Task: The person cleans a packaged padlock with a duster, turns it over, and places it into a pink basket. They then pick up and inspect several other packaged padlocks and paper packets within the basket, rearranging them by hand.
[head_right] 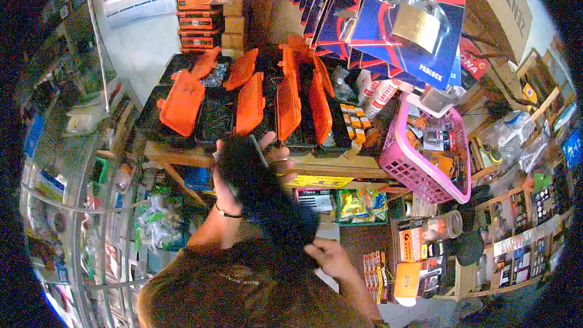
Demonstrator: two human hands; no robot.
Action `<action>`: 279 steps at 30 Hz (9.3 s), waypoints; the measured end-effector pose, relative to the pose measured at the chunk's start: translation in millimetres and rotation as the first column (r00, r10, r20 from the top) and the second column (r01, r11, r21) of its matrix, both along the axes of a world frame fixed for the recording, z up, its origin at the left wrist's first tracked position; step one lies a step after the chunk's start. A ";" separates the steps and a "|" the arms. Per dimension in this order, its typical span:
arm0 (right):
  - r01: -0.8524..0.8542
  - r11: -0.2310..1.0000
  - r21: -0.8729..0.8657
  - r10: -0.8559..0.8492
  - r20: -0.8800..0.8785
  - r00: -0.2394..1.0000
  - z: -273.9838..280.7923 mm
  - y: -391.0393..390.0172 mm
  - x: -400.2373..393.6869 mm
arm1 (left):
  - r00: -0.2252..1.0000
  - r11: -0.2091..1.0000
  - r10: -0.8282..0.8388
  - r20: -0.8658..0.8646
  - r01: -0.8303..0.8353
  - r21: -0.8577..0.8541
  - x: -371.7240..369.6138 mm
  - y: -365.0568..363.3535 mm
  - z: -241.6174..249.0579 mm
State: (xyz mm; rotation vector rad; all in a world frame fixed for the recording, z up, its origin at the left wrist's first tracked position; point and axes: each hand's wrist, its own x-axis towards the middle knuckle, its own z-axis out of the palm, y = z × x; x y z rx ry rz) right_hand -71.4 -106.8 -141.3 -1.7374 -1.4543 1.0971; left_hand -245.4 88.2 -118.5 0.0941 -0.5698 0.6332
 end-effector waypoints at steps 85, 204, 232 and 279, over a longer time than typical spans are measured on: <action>-0.585 0.179 0.791 -0.321 0.609 0.726 309.1 129.9 -115.8 | -0.738 -0.646 0.594 0.321 -0.200 0.737 -93.5 1.2 270.6; -0.102 0.904 0.414 0.161 -0.108 0.981 59.8 16.3 140.6 | 0.543 0.774 0.515 -0.663 0.039 0.633 113.6 -91.4 33.3; -0.055 0.991 -0.120 -0.055 -0.753 0.656 -74.7 -15.8 110.8 | 0.388 0.679 0.674 -0.628 -0.660 0.321 -1.2 -100.6 -43.7; -0.641 0.767 -0.019 0.606 0.349 0.715 -98.7 74.9 69.2 | 0.096 0.101 0.961 -0.258 -0.995 0.006 -43.7 -135.7 1.7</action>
